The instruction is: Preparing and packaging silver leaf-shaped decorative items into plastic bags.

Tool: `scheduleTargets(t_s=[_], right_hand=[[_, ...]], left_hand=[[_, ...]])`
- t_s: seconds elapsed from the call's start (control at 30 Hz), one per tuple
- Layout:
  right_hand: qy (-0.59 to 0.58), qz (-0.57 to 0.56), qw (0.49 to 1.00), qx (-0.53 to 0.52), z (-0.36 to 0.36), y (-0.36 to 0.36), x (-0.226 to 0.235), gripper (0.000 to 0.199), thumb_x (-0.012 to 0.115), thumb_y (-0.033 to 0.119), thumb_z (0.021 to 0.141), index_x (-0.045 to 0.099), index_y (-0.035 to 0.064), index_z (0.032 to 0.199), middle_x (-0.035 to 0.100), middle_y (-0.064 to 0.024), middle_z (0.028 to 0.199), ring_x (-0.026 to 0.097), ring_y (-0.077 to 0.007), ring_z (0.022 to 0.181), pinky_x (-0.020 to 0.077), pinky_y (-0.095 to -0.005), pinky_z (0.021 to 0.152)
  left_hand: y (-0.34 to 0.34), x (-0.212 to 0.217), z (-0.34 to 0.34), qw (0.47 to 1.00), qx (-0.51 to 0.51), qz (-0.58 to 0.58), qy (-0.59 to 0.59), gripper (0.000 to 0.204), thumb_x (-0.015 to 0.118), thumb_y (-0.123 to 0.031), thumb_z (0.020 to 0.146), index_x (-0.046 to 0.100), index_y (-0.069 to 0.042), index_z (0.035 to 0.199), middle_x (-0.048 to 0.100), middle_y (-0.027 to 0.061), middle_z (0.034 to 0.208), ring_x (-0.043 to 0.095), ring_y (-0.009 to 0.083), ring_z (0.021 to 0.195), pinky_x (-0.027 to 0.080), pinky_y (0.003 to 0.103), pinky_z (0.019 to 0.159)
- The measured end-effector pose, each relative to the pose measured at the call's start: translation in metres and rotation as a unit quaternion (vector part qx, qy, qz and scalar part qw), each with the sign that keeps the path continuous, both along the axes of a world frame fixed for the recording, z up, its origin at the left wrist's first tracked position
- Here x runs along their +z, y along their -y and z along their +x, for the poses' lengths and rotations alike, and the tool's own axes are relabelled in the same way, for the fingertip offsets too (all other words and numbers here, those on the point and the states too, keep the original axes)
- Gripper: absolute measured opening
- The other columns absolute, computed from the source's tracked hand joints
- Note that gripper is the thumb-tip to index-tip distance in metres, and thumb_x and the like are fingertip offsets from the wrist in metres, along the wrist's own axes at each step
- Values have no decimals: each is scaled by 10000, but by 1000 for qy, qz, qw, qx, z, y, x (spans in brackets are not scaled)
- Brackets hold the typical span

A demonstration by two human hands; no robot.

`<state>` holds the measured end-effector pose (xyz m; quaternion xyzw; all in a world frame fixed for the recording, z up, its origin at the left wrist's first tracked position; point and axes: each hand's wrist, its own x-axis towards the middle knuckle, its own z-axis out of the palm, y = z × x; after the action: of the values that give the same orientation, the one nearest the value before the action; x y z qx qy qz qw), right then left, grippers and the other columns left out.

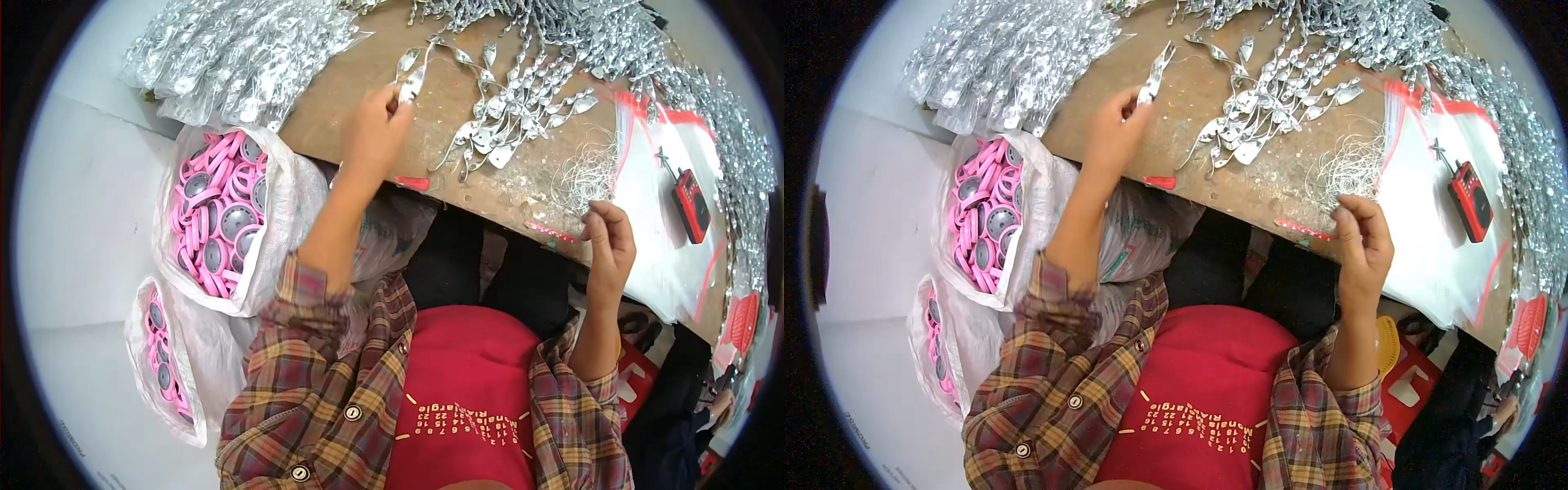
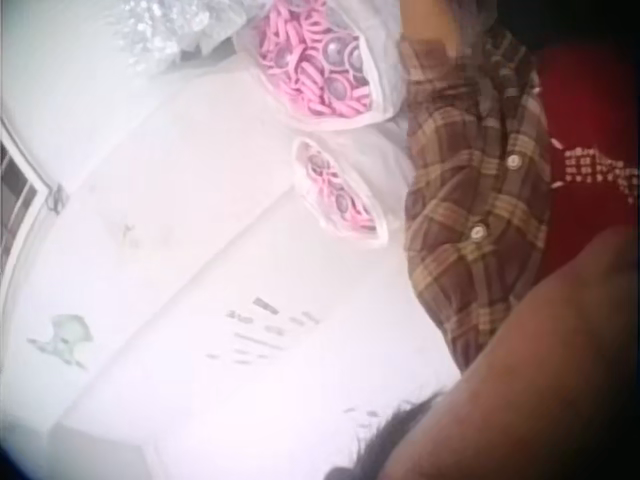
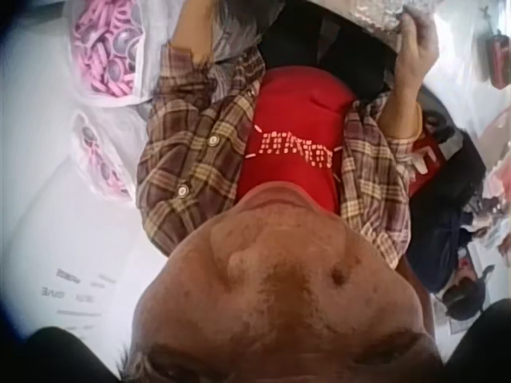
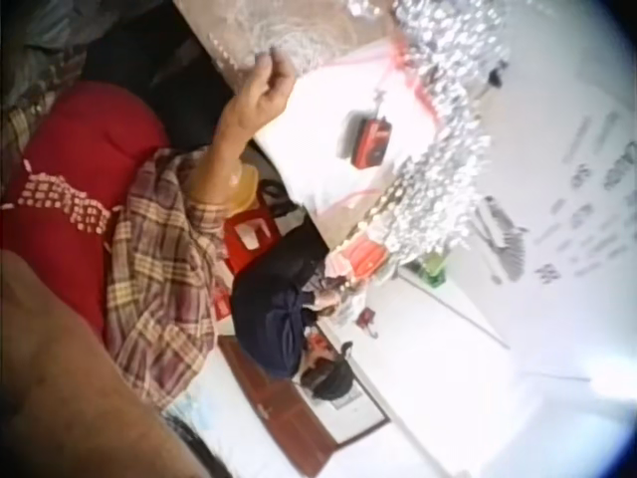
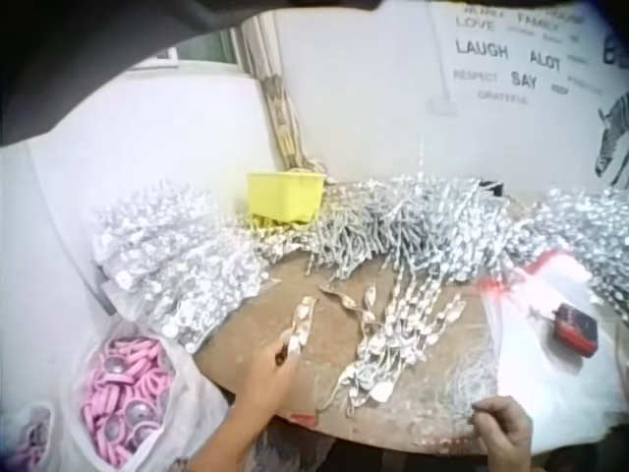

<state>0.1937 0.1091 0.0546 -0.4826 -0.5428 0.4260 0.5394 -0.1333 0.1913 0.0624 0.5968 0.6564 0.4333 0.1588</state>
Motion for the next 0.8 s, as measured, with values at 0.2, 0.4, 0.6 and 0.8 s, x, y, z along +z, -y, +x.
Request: scheduleTargets(t_s=[0.2, 0.4, 0.6, 0.8], right_hand=[[127, 49, 991, 8, -3, -6, -6, 121, 583, 63, 904, 619, 12, 1008, 581, 1, 876, 512, -73, 771, 405, -202, 729], [229, 117, 966, 32, -33, -75, 18, 131, 611, 89, 871, 654, 37, 983, 632, -51, 895, 569, -141, 790, 441, -266, 711], [356, 236, 903, 33, -88, -179, 13, 137, 613, 161, 854, 669, 51, 914, 650, -85, 909, 609, -243, 829, 467, -335, 709], [701, 138, 700, 16, -124, -229, 0, 136, 682, 280, 738, 714, 176, 819, 670, -54, 868, 601, -246, 952, 397, -450, 820]], left_hand=[[-60, -12, -6, 963, 86, -94, -237, 231, 578, -212, 830, 653, -50, 977, 654, 155, 899, 632, 339, 838, 492, 459, 746], [-71, -22, -20, 936, 99, -38, -334, 352, 635, -233, 800, 634, -119, 1133, 616, 152, 1066, 600, 332, 968, 475, 437, 803], [-45, -7, 4, 963, 1, 31, -269, 309, 649, -188, 785, 653, -127, 1088, 597, 119, 1062, 567, 326, 984, 469, 487, 777], [15, -14, 12, 949, -33, 95, -300, 271, 665, -123, 738, 667, -126, 1009, 581, 69, 1093, 502, 288, 1071, 386, 441, 885]])
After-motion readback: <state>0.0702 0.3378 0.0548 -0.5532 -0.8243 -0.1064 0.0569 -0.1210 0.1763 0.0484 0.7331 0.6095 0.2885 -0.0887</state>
